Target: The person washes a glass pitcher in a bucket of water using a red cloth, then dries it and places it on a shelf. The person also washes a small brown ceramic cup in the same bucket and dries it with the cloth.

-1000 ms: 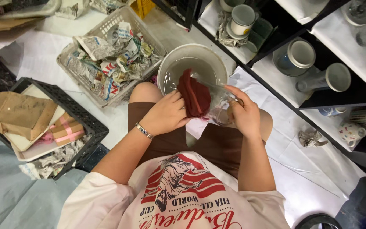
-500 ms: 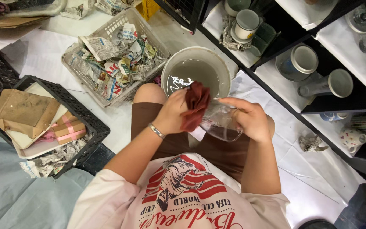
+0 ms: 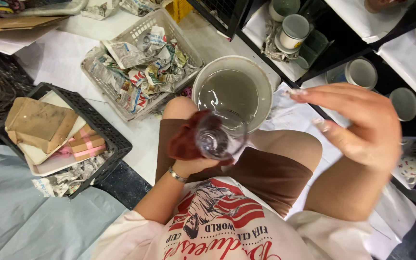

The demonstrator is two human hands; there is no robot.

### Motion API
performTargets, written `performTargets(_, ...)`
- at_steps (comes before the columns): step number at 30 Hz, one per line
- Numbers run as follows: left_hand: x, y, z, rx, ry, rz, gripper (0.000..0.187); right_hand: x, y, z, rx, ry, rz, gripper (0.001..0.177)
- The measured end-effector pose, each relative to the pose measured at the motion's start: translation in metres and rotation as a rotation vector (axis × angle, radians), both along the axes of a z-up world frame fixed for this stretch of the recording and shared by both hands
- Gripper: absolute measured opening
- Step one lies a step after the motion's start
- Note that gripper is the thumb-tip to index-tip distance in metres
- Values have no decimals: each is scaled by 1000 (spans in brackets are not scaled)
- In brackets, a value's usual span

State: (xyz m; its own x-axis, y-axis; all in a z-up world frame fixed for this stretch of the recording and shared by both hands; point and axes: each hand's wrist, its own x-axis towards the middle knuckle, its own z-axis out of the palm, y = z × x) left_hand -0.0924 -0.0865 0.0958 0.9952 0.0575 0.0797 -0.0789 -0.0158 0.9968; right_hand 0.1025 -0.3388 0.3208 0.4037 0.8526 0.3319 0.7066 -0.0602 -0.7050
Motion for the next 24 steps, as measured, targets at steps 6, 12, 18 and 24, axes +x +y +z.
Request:
performTargets(6, -19, 13, 9, 256, -94, 137, 76, 30, 100, -208, -674, 380, -728, 56)
performTargets(12, -30, 6, 21, -191, -84, 222, 83, -25, 86, -316, -527, -10, -230, 58)
performTargets(18, -16, -9, 9, -104, -72, 323, 57, -88, 72, -294, -503, 221, -73, 55)
performTargets(24, 11, -31, 11, 10, -134, 461, 56, -136, 64, -256, -565, 374, -10, 13)
